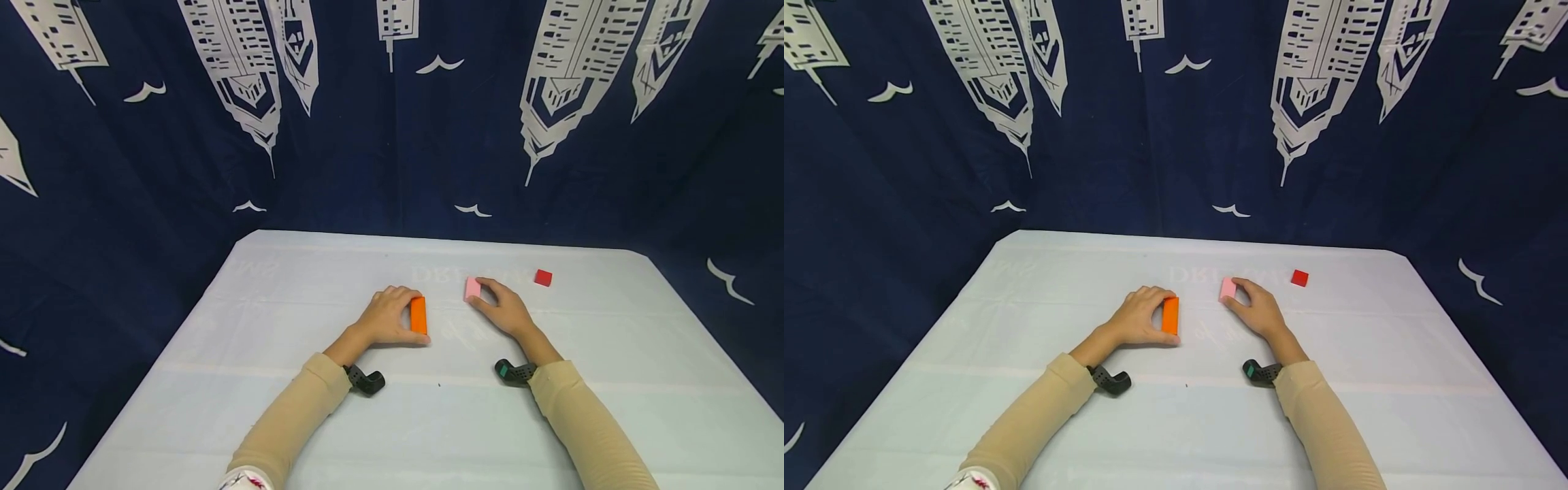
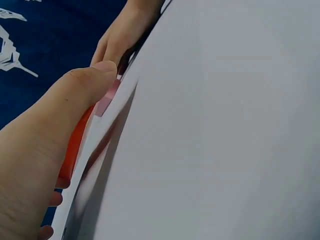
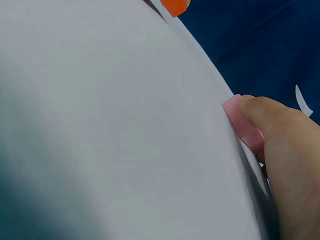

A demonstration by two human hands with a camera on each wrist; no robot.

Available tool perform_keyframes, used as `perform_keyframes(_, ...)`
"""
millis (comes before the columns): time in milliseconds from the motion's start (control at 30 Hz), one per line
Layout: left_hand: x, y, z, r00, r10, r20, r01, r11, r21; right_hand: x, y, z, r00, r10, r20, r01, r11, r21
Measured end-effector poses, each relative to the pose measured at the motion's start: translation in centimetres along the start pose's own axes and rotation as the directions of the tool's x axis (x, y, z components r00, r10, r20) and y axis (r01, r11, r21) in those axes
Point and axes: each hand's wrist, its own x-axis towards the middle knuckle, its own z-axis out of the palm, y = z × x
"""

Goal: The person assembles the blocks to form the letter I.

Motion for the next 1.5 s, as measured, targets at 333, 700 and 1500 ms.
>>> perform_keyframes(333, -0.1, 0.2, 0.6, 1.000, -0.017, 0.022, 0.016, 1.000, 0.025, 0.0, 0.0, 0.0, 1.000, -0.008, -0.009, 0.008, 1.000, 0.003)
perform_keyframes(700, -0.1, 0.0, 1.1, 1.000, -0.014, 0.012, 0.013, 0.999, 0.032, 0.0, 0.1, 0.1, 1.000, -0.011, -0.014, 0.011, 1.000, -0.002)
perform_keyframes(1500, -0.4, 0.2, 1.1, 0.992, -0.087, 0.089, 0.090, 0.996, -0.025, -0.2, 0.1, 0.0, 1.000, 0.005, -0.013, -0.005, 1.000, 0.000)
